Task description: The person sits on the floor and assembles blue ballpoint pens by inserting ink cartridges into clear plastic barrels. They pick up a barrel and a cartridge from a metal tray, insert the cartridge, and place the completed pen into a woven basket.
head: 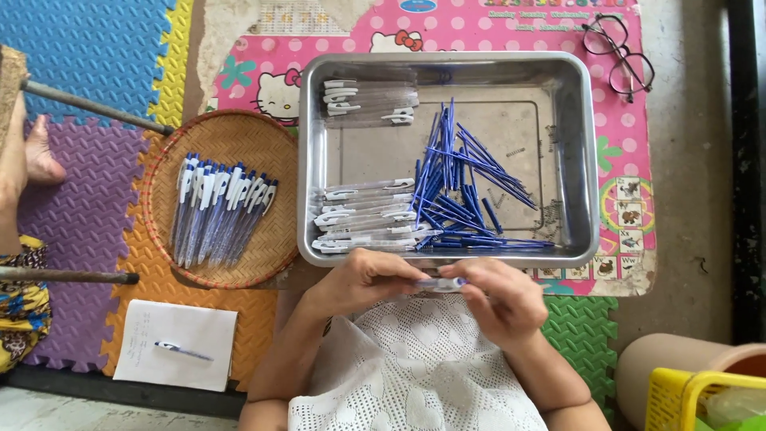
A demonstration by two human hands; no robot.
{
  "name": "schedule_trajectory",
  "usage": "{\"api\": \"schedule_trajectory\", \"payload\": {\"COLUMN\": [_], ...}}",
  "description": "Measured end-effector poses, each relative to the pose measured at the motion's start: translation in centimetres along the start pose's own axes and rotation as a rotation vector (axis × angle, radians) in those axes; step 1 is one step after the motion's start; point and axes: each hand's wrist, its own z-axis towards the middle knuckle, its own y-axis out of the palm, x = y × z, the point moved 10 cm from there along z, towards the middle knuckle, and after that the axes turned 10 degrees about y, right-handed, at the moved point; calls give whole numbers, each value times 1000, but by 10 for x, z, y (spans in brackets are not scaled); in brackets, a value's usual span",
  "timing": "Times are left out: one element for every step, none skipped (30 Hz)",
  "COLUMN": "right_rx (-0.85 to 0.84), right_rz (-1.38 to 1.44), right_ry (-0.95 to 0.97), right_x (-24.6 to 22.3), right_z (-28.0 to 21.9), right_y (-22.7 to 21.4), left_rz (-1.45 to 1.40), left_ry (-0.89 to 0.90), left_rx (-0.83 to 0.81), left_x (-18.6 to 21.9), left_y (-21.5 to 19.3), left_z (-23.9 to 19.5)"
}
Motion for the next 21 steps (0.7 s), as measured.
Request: {"api": "schedule_trajectory", "payload": {"right_rx": [-55, -112, -107, -118, -129, -126, -123, -120, -118, -46, 27, 24, -24, -73, -78, -178, -279, -281, -344, -407, -408], "right_rz": [-87, -175, -185, -163, -141, -145, -169, -190, -194, -354, -513, -515, -675, -834, -836, -979, -1120, -1120, -1154, -1187, -1185], "right_ry": [-57, -119, -120, -132, -145, -147, -152, -158, -160, -96, -31, -31, 84, 200, 198, 340, 484, 483, 529, 578, 579], "right_x": [-6, -11, -15, -20, -26, -19, -12, -5, -2, 8, 17, 22, 41, 59, 60, 79, 97, 98, 105, 111, 116], "right_z": [-2, -3, 2, 7, 12, 7, 2, -3, 3, 12, 19, 28, 38, 47, 47, 44, 37, 39, 37, 34, 35], "right_y": [10, 19, 25, 32, 39, 35, 31, 28, 15, -2, -20, -40, -57, -77, -86, -94, -104, -101, -96, -91, -88], "left_rz": [-14, -26, -31, -36, -40, -42, -97, -150, -151, -276, -400, -402, -433, -464, -466, -460, -454, -454, -448, -442, -441], "left_ry": [12, 30, 34, 30, 26, 29, 19, 9, 11, -21, -53, -51, -42, -31, -28, -22, -15, -15, -14, -16, -18], "left_rx": [-13, -27, -34, -44, -53, -58, -67, -75, -79, -25, 28, 30, 100, 170, 174, 196, 218, 220, 217, 213, 214], "left_x": [0, 1, -3, -8, -13, -18, -23, -29, -30, -35, -40, -43, -46, -50, -49, -49, -49, -48, -48, -48, -48], "left_y": [1, 2, 1, 0, -1, -2, -3, -4, -5, -8, -12, -12, -18, -23, -23, -25, -26, -27, -27, -27, -27], "left_z": [-1, -1, -3, -6, -8, -9, -10, -12, -13, -15, -17, -19, -20, -22, -22, -22, -22, -21, -21, -21, -22]}}
